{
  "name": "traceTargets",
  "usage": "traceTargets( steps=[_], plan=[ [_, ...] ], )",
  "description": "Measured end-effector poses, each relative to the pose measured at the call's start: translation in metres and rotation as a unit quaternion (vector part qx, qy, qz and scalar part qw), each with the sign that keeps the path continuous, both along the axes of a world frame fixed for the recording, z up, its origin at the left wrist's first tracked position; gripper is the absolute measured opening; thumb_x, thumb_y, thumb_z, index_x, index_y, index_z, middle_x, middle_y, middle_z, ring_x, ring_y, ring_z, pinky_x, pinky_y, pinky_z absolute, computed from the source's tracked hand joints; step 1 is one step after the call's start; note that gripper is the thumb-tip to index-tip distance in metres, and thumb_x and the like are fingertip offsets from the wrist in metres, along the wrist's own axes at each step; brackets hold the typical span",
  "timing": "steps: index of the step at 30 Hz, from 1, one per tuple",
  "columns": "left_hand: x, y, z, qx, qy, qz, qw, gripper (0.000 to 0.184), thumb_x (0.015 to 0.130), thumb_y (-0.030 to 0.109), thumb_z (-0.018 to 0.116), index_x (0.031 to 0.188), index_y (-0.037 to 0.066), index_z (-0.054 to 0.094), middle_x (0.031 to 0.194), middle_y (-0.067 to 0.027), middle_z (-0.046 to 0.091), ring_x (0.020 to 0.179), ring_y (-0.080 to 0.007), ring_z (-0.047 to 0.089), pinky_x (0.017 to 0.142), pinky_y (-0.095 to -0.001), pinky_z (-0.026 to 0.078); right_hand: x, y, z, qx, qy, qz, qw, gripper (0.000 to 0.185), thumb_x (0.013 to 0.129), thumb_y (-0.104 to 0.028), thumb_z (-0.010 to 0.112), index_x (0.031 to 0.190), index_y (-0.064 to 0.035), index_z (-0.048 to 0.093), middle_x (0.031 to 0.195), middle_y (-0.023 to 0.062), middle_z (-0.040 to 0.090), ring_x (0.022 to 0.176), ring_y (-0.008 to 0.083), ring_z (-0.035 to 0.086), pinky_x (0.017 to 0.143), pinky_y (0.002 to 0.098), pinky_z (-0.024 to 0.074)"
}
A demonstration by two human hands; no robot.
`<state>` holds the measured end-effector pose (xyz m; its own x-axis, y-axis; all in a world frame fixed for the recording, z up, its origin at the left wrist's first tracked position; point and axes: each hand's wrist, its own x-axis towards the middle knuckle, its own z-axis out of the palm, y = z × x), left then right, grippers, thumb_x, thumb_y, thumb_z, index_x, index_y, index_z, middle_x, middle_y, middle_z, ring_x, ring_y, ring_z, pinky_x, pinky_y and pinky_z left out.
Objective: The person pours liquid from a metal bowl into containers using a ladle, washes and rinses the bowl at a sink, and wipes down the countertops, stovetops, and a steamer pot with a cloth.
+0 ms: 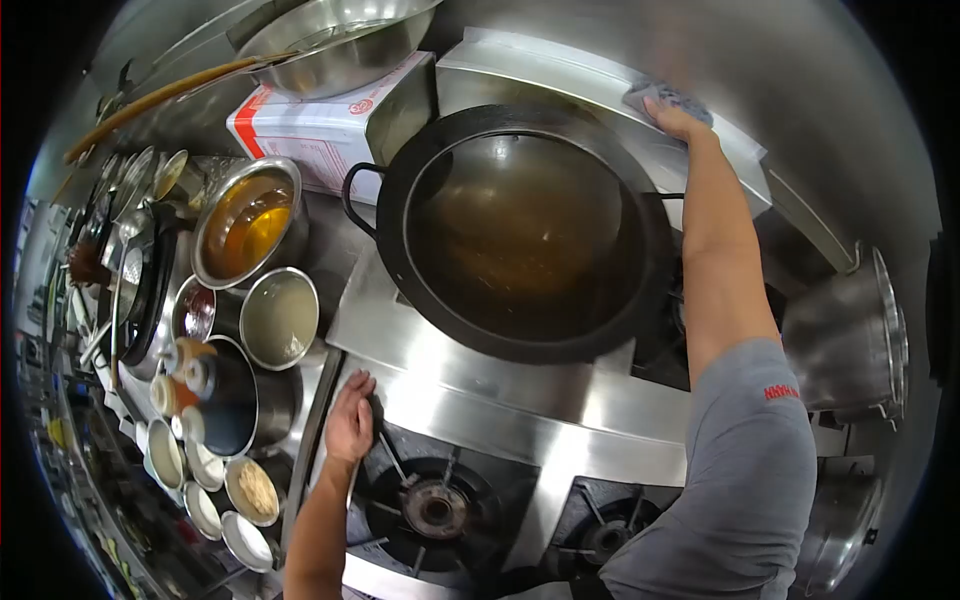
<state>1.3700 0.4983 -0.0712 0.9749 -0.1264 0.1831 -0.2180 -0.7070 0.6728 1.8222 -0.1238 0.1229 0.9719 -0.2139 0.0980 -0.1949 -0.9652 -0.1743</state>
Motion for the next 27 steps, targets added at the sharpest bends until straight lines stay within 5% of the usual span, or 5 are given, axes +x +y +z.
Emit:
traceTargets(
  steps=[2,7,20,25,27],
  plan=[
    [0.004,-0.001,0.000,-0.005,0.000,0.000,1.000,0.037,0.102,0.018,0.042,0.122,-0.002,0.066,0.132,-0.0206,0.060,0.132,-0.0372,0.052,0.111,-0.0416,0.041,0.066,-0.020,-0.028,-0.056,0.078,0.040,0.995,0.085,0.099,-0.068,0.028,0.156,-0.0061,0.032,0.163,0.0201,0.024,0.152,0.0340,0.021,0.124,0.0457,0.0167],
    [0.006,-0.002,0.004,-0.010,0.016,-0.005,1.000,0.038,0.101,0.016,0.040,0.121,-0.003,0.066,0.132,-0.0209,0.060,0.132,-0.0383,0.051,0.111,-0.0429,0.041,0.061,0.115,0.001,-0.071,0.102,0.071,0.990,0.074,0.102,-0.059,0.026,0.154,-0.0063,0.036,0.160,0.0180,0.033,0.148,0.0346,0.031,0.121,0.0479,0.0230],
    [0.010,-0.002,0.006,-0.023,0.015,-0.002,1.000,0.039,0.102,0.015,0.038,0.120,-0.005,0.065,0.130,-0.0218,0.061,0.131,-0.0397,0.053,0.111,-0.0432,0.041,0.172,0.274,-0.023,-0.029,0.026,0.310,0.950,0.059,0.103,-0.049,0.034,0.143,-0.0102,0.052,0.149,0.0189,0.048,0.135,0.0381,0.048,0.114,0.0493,0.0347],
    [0.009,0.001,0.000,-0.028,0.011,-0.015,0.999,0.041,0.104,0.019,0.036,0.122,-0.004,0.065,0.132,-0.0213,0.061,0.131,-0.0388,0.053,0.112,-0.0427,0.039,0.109,0.291,-0.005,0.088,0.059,0.357,0.928,0.056,0.101,-0.043,0.049,0.147,-0.0109,0.048,0.147,0.0153,0.052,0.133,0.0340,0.049,0.110,0.0454,0.0366],
    [0.008,-0.003,0.007,-0.025,0.019,-0.013,0.999,0.043,0.105,0.021,0.036,0.123,-0.004,0.065,0.133,-0.0213,0.060,0.132,-0.0385,0.052,0.113,-0.0421,0.039,0.069,0.262,0.010,0.051,0.027,0.348,0.936,0.052,0.100,-0.042,0.048,0.136,-0.0061,0.058,0.141,0.0167,0.057,0.127,0.0348,0.055,0.105,0.0486,0.0425]
  ],
)
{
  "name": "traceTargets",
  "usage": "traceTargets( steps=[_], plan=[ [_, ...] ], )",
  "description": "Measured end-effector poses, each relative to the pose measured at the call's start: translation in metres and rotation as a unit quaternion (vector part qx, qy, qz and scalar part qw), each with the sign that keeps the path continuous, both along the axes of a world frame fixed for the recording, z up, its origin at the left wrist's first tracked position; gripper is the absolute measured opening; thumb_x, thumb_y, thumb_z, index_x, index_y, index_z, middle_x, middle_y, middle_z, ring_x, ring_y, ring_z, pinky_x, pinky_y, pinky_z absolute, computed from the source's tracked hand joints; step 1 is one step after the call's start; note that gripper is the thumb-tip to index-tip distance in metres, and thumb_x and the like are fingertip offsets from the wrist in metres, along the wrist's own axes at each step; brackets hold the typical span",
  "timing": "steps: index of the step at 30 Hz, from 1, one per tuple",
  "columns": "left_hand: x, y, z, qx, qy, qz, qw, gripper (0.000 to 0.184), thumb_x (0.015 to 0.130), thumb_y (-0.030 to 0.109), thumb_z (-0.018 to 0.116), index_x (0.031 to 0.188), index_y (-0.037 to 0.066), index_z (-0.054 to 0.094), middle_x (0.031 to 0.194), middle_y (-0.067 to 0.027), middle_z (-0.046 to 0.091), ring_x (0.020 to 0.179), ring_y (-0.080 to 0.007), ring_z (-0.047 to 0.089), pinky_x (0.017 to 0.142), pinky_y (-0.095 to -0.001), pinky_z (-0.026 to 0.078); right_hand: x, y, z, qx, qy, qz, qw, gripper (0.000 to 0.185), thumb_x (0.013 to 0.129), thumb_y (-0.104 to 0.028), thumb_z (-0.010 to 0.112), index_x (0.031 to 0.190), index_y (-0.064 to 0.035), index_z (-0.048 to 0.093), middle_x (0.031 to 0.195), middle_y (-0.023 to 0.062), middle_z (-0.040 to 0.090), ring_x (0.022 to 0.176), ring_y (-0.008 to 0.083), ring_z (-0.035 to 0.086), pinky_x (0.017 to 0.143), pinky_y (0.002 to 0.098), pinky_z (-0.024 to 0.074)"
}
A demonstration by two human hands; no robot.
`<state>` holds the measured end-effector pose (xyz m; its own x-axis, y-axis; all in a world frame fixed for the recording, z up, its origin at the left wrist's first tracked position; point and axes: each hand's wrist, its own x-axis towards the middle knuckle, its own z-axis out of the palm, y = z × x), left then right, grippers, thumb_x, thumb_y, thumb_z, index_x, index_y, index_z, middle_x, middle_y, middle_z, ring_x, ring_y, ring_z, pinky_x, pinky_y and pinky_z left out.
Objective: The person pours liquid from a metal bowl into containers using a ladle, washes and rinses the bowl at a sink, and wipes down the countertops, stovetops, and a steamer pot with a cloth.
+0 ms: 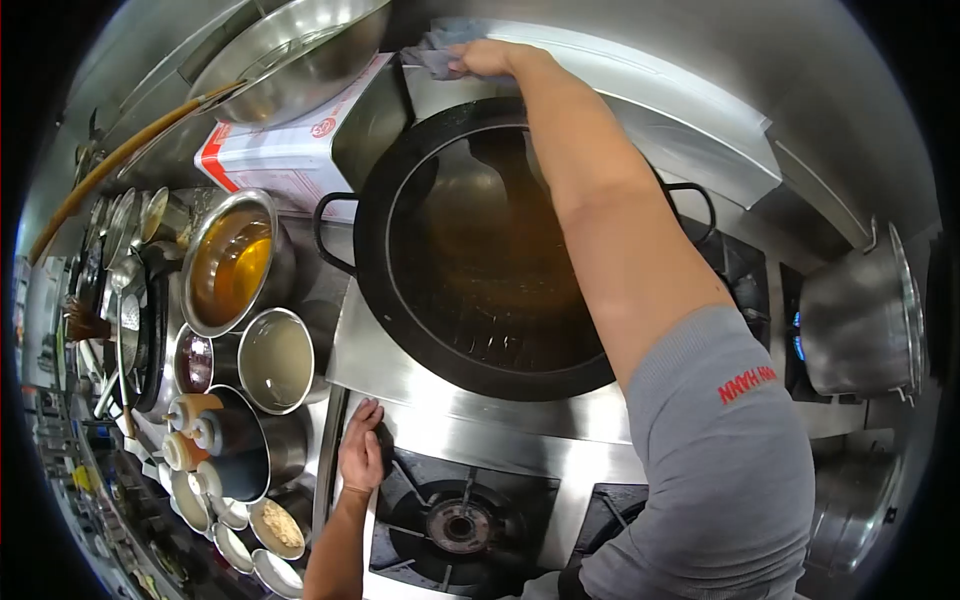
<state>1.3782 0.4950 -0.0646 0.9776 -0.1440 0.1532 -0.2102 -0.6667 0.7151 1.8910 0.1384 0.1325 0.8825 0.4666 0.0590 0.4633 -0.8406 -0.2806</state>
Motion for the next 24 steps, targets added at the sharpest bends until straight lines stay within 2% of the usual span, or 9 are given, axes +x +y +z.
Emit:
traceTargets(
  steps=[3,6,9,11,14,16,19,21,24],
  plan=[
    [-0.003,0.001,-0.001,0.020,-0.005,-0.003,1.000,0.043,0.106,0.024,0.036,0.124,-0.003,0.064,0.134,-0.0205,0.060,0.132,-0.0384,0.052,0.112,-0.0421,0.040,0.024,-0.089,-0.011,-0.035,0.028,-0.062,0.997,0.048,0.098,-0.039,0.048,0.126,-0.0048,0.065,0.133,0.0187,0.063,0.120,0.0359,0.060,0.101,0.0504,0.0463],
    [0.000,0.001,-0.004,0.026,-0.018,-0.006,0.999,0.043,0.106,0.024,0.036,0.124,-0.003,0.064,0.135,-0.0195,0.059,0.132,-0.0382,0.052,0.111,-0.0422,0.041,0.000,-0.198,0.003,-0.211,0.009,-0.235,0.949,0.045,0.099,-0.037,0.043,0.135,-0.0189,0.062,0.135,0.0131,0.063,0.123,0.0325,0.060,0.103,0.0475,0.0478],
    [-0.002,0.000,0.001,0.023,-0.009,0.006,1.000,0.040,0.105,0.022,0.038,0.123,-0.003,0.064,0.135,-0.0197,0.059,0.132,-0.0377,0.052,0.110,-0.0408,0.043,0.011,-0.244,-0.031,-0.117,-0.130,-0.188,0.966,0.046,0.100,-0.038,0.042,0.134,-0.0147,0.063,0.137,0.0135,0.061,0.125,0.0323,0.059,0.104,0.0479,0.0470],
    [-0.001,0.002,-0.002,0.024,-0.015,0.001,1.000,0.039,0.103,0.019,0.040,0.123,-0.004,0.064,0.134,-0.0209,0.058,0.132,-0.0386,0.052,0.110,-0.0419,0.043,-0.014,-0.160,0.006,-0.158,-0.073,-0.361,0.916,0.045,0.097,-0.030,0.043,0.125,-0.0034,0.067,0.134,0.0213,0.061,0.126,0.0362,0.057,0.105,0.0453,0.0453],
    [-0.001,0.002,-0.002,0.016,-0.015,0.002,1.000,0.039,0.100,0.017,0.041,0.122,-0.005,0.064,0.133,-0.0227,0.058,0.131,-0.0401,0.052,0.110,-0.0431,0.042,0.014,-0.074,0.018,-0.140,-0.003,-0.256,0.957,0.043,0.094,-0.026,0.045,0.119,-0.0002,0.069,0.131,0.0225,0.062,0.123,0.0383,0.059,0.103,0.0453,0.0461],
    [0.002,0.003,0.000,0.014,-0.011,0.001,1.000,0.039,0.100,0.017,0.042,0.122,-0.005,0.064,0.132,-0.0228,0.059,0.131,-0.0402,0.052,0.110,-0.0432,0.043,0.077,-0.035,-0.005,-0.189,-0.056,-0.191,0.961,0.040,0.092,-0.023,0.046,0.113,0.0011,0.070,0.127,0.0232,0.064,0.120,0.0406,0.060,0.102,0.0471,0.0465],
    [0.002,0.004,0.002,0.012,0.006,0.008,1.000,0.037,0.099,0.014,0.044,0.121,-0.005,0.065,0.131,-0.0224,0.060,0.129,-0.0392,0.054,0.110,-0.0410,0.043,0.123,0.027,-0.031,-0.088,-0.081,-0.161,0.980,0.043,0.095,-0.027,0.046,0.117,0.0013,0.068,0.127,0.0233,0.064,0.120,0.0411,0.060,0.102,0.0471,0.0457],
    [0.002,0.005,-0.002,0.009,0.008,0.013,1.000,0.036,0.097,0.011,0.044,0.122,-0.004,0.065,0.130,-0.0222,0.061,0.129,-0.0384,0.055,0.110,-0.0406,0.043,0.127,0.055,-0.026,-0.076,-0.062,-0.102,0.990,0.047,0.092,-0.033,0.049,0.128,-0.0077,0.066,0.135,0.0203,0.061,0.131,0.0318,0.055,0.108,0.0418,0.0435],
    [0.002,0.004,-0.001,0.015,0.012,0.017,1.000,0.036,0.098,0.011,0.044,0.121,-0.004,0.066,0.129,-0.0218,0.061,0.129,-0.0379,0.055,0.110,-0.0415,0.043,0.107,0.054,-0.016,-0.057,-0.010,-0.140,0.989,0.048,0.092,-0.027,0.044,0.128,-0.0006,0.063,0.139,0.0198,0.058,0.130,0.0329,0.055,0.110,0.0414,0.0420]
  ],
)
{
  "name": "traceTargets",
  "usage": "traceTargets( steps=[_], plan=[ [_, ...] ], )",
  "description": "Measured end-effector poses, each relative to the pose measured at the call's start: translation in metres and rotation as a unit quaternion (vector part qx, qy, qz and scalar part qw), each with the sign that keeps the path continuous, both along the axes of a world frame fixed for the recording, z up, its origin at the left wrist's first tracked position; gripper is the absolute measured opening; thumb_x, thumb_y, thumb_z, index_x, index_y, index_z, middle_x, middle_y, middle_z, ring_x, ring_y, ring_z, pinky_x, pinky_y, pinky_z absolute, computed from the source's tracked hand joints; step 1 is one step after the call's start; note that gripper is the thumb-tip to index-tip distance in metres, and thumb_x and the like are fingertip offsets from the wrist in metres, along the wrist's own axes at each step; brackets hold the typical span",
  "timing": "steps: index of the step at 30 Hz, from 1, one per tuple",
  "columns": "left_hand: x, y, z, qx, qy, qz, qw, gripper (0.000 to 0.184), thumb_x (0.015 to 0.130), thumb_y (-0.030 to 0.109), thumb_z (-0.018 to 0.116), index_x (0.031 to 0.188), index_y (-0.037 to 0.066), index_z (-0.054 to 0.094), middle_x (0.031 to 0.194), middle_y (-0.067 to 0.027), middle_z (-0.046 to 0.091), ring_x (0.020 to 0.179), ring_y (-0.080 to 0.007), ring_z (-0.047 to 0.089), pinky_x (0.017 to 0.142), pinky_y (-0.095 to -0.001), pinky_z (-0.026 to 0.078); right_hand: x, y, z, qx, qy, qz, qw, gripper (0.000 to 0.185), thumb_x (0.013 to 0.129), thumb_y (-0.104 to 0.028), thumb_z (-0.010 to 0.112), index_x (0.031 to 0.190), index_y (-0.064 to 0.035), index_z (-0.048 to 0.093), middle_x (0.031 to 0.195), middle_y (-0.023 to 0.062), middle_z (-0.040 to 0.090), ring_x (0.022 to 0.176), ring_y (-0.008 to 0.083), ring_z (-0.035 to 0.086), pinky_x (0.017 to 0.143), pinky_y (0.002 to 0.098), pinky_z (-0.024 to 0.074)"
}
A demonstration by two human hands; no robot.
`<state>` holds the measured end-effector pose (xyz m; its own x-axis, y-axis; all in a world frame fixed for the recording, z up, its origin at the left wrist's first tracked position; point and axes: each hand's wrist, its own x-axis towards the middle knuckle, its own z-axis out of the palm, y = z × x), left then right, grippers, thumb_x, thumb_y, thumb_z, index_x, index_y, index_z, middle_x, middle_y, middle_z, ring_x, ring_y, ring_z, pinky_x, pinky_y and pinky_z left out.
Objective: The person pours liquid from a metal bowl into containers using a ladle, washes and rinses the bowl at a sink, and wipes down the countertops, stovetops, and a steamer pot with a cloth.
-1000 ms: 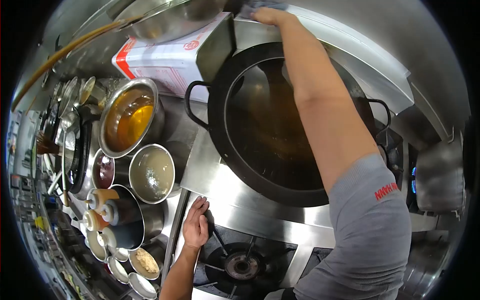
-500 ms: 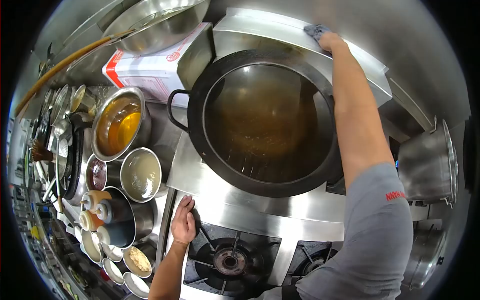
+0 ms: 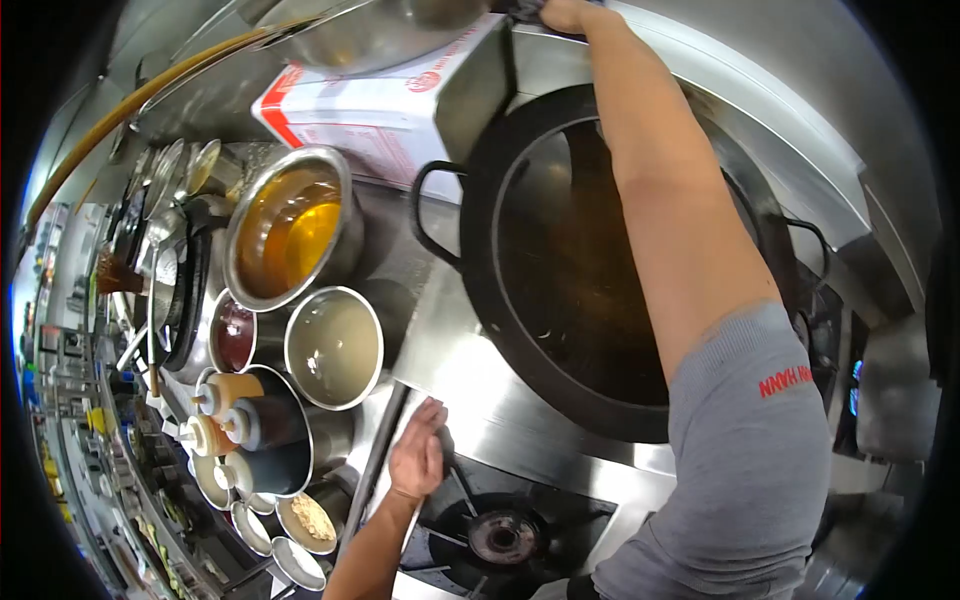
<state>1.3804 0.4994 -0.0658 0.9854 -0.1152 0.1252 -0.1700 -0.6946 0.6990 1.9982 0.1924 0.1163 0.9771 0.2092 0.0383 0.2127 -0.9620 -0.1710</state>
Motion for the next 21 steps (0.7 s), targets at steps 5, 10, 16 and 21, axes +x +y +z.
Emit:
traceTargets(
  steps=[5,10,16,21],
  plan=[
    [0.001,-0.002,0.003,0.013,-0.020,-0.021,0.999,0.037,0.101,0.014,0.040,0.122,-0.004,0.065,0.133,-0.0211,0.059,0.131,-0.0385,0.053,0.110,-0.0418,0.043,0.003,-0.129,-0.019,-0.046,-0.052,0.116,0.991,0.050,0.100,-0.037,0.043,0.123,0.0005,0.065,0.128,0.0229,0.064,0.120,0.0413,0.059,0.104,0.0468,0.0440],
    [-0.003,0.000,-0.004,0.024,-0.030,-0.019,0.999,0.037,0.102,0.015,0.040,0.124,-0.002,0.064,0.135,-0.0192,0.059,0.132,-0.0375,0.052,0.111,-0.0413,0.042,-0.085,-0.207,-0.005,-0.112,-0.030,-0.061,0.991,0.047,0.101,-0.034,0.041,0.118,-0.0005,0.069,0.124,0.0236,0.066,0.119,0.0390,0.061,0.104,0.0487,0.0444],
    [-0.004,-0.001,-0.004,0.018,-0.021,-0.022,0.999,0.037,0.103,0.015,0.039,0.123,-0.003,0.063,0.135,-0.0201,0.058,0.133,-0.0378,0.051,0.111,-0.0417,0.041,0.011,-0.124,-0.049,-0.202,-0.074,0.208,0.954,0.025,0.087,-0.021,0.056,0.094,-0.0064,0.076,0.097,0.0194,0.073,0.085,0.0359,0.070,0.076,0.0484,0.0542],
    [-0.004,-0.007,-0.002,0.028,-0.019,-0.026,0.999,0.038,0.103,0.016,0.037,0.123,-0.005,0.062,0.135,-0.0220,0.057,0.132,-0.0402,0.050,0.113,-0.0431,0.038,-0.106,-0.086,0.015,-0.012,0.046,0.023,0.999,0.045,0.089,-0.023,0.052,0.131,-0.0111,0.065,0.140,0.0117,0.060,0.129,0.0301,0.057,0.105,0.0452,0.0472]
  ],
)
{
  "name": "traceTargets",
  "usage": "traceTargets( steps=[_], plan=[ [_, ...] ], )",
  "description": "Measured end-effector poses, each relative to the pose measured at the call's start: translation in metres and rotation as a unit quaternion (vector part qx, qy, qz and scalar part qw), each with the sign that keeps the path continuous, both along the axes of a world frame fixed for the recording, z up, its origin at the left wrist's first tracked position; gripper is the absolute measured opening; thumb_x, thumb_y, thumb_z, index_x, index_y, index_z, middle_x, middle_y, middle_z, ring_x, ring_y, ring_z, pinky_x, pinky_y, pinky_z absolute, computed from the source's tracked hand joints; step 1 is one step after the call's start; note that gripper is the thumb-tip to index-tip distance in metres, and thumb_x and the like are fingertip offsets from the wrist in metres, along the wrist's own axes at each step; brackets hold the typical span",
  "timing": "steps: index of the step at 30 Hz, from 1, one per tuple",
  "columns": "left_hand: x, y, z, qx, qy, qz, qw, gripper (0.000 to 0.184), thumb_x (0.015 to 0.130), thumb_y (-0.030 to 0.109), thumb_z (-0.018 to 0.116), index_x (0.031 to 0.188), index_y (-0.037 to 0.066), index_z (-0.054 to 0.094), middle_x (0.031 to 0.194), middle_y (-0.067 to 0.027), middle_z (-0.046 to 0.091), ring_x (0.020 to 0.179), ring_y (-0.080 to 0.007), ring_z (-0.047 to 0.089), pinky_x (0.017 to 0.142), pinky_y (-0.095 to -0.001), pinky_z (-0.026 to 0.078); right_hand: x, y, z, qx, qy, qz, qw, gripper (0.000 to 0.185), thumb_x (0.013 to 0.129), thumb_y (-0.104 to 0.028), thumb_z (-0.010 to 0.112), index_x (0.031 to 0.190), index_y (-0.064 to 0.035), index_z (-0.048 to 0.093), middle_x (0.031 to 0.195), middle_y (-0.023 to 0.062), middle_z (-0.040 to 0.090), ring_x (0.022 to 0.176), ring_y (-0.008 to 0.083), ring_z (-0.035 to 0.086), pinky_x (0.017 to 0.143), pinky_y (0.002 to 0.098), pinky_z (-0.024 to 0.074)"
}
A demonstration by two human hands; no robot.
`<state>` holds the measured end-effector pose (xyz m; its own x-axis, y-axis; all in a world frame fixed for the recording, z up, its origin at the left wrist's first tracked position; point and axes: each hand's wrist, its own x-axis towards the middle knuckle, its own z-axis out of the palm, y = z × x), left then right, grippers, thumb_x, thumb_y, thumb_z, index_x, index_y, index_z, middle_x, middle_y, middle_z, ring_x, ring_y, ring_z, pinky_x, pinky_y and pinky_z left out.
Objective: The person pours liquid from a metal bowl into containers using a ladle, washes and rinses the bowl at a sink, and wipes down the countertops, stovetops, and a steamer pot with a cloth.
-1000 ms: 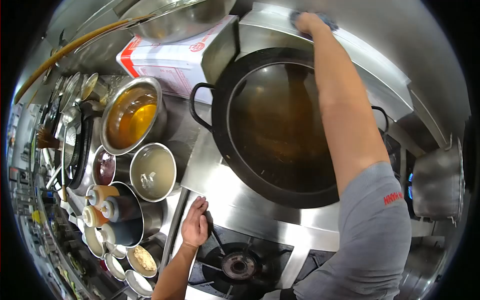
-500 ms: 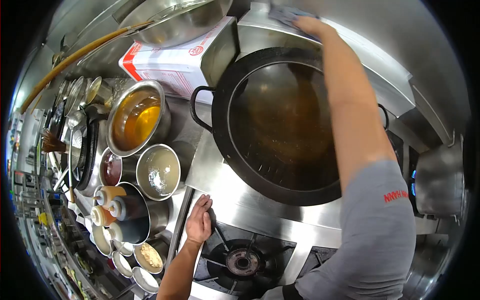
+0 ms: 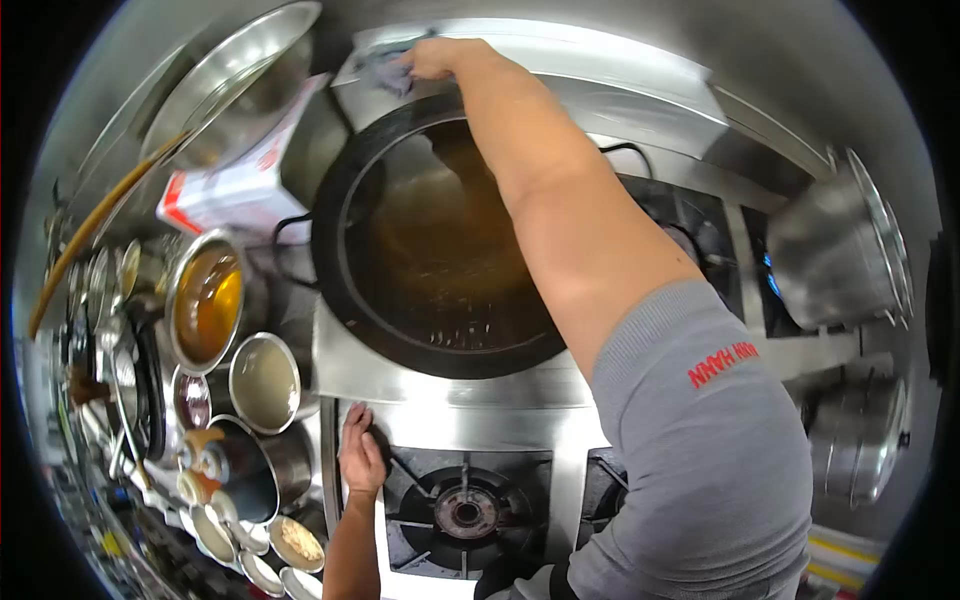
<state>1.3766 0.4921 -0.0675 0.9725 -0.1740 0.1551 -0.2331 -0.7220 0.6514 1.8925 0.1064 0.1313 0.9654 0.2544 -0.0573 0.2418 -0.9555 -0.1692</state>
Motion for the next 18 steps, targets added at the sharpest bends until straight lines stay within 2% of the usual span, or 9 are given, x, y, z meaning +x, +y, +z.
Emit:
traceTargets(
  steps=[1,4,7,8,9,11,13,15,18],
  plan=[
    [-0.001,0.002,-0.004,0.009,0.000,0.002,1.000,0.039,0.104,0.018,0.036,0.123,-0.005,0.062,0.135,-0.0223,0.057,0.131,-0.0404,0.051,0.112,-0.0435,0.038,-0.003,-0.027,0.000,0.001,0.004,-0.007,1.000,0.045,0.092,-0.027,0.052,0.132,-0.0118,0.064,0.140,0.0107,0.060,0.129,0.0299,0.057,0.104,0.0453,0.0476],
    [-0.001,-0.001,-0.003,0.023,-0.003,-0.002,1.000,0.042,0.105,0.021,0.036,0.123,-0.005,0.062,0.135,-0.0226,0.057,0.130,-0.0404,0.051,0.112,-0.0445,0.039,-0.031,-0.137,0.018,-0.071,0.001,-0.062,0.996,0.040,0.095,-0.020,0.052,0.133,-0.0236,0.064,0.121,0.0161,0.069,0.109,0.0329,0.065,0.092,0.0465,0.0530],
    [-0.001,-0.001,-0.005,0.025,0.003,0.001,1.000,0.045,0.106,0.025,0.035,0.124,-0.006,0.062,0.135,-0.0229,0.057,0.130,-0.0408,0.051,0.112,-0.0449,0.038,-0.093,-0.279,0.027,-0.131,0.032,-0.142,0.981,0.047,0.093,-0.012,0.044,0.137,-0.0193,0.060,0.118,0.0173,0.069,0.110,0.0347,0.064,0.098,0.0477,0.0492],
    [-0.001,-0.003,-0.005,0.028,0.003,0.002,1.000,0.046,0.106,0.027,0.034,0.124,-0.006,0.061,0.135,-0.0231,0.056,0.130,-0.0408,0.051,0.112,-0.0449,0.038,-0.107,-0.337,0.017,-0.165,0.007,-0.116,0.980,0.049,0.090,-0.009,0.044,0.136,-0.0180,0.060,0.118,0.0194,0.068,0.112,0.0362,0.063,0.100,0.0484,0.0474],
    [-0.001,-0.004,-0.003,0.036,0.004,0.003,0.999,0.047,0.106,0.028,0.033,0.124,-0.006,0.061,0.135,-0.0232,0.056,0.130,-0.0409,0.051,0.112,-0.0450,0.038,-0.148,-0.362,0.020,-0.111,-0.002,-0.155,0.982,0.051,0.088,-0.010,0.047,0.136,-0.0176,0.060,0.121,0.0214,0.066,0.115,0.0378,0.062,0.100,0.0488,0.0476],
    [0.002,-0.008,-0.003,0.045,0.010,-0.009,0.999,0.050,0.107,0.030,0.032,0.123,-0.007,0.061,0.136,-0.0237,0.055,0.131,-0.0411,0.050,0.112,-0.0456,0.037,-0.183,-0.401,0.018,-0.143,-0.030,-0.211,0.966,0.054,0.085,-0.008,0.049,0.137,-0.0183,0.060,0.119,0.0230,0.067,0.115,0.0397,0.061,0.101,0.0472,0.0471],
    [-0.001,-0.008,-0.004,0.054,0.009,0.010,0.998,0.050,0.107,0.030,0.032,0.122,-0.007,0.061,0.137,-0.0243,0.054,0.131,-0.0417,0.049,0.112,-0.0463,0.036,-0.226,-0.420,0.021,-0.084,-0.023,-0.285,0.954,0.056,0.084,-0.007,0.049,0.137,-0.0182,0.060,0.119,0.0245,0.066,0.115,0.0414,0.061,0.101,0.0462,0.0478],
    [-0.001,-0.003,-0.010,0.052,-0.007,-0.010,0.999,0.049,0.107,0.029,0.033,0.122,-0.008,0.061,0.137,-0.0249,0.054,0.131,-0.0421,0.048,0.113,-0.0467,0.036,-0.251,-0.437,0.007,-0.083,-0.058,-0.303,0.948,0.050,0.084,-0.007,0.048,0.131,-0.0129,0.063,0.120,0.0247,0.066,0.114,0.0416,0.062,0.099,0.0465,0.0489],
    [-0.003,0.005,-0.019,0.034,-0.035,-0.016,0.999,0.048,0.107,0.028,0.034,0.122,-0.010,0.060,0.137,-0.0249,0.054,0.131,-0.0416,0.049,0.112,-0.0465,0.036,-0.339,-0.408,0.005,0.022,-0.210,-0.411,0.887,0.047,0.085,-0.007,0.050,0.130,-0.0092,0.063,0.125,0.0245,0.064,0.115,0.0411,0.061,0.100,0.0480,0.0481]
  ],
)
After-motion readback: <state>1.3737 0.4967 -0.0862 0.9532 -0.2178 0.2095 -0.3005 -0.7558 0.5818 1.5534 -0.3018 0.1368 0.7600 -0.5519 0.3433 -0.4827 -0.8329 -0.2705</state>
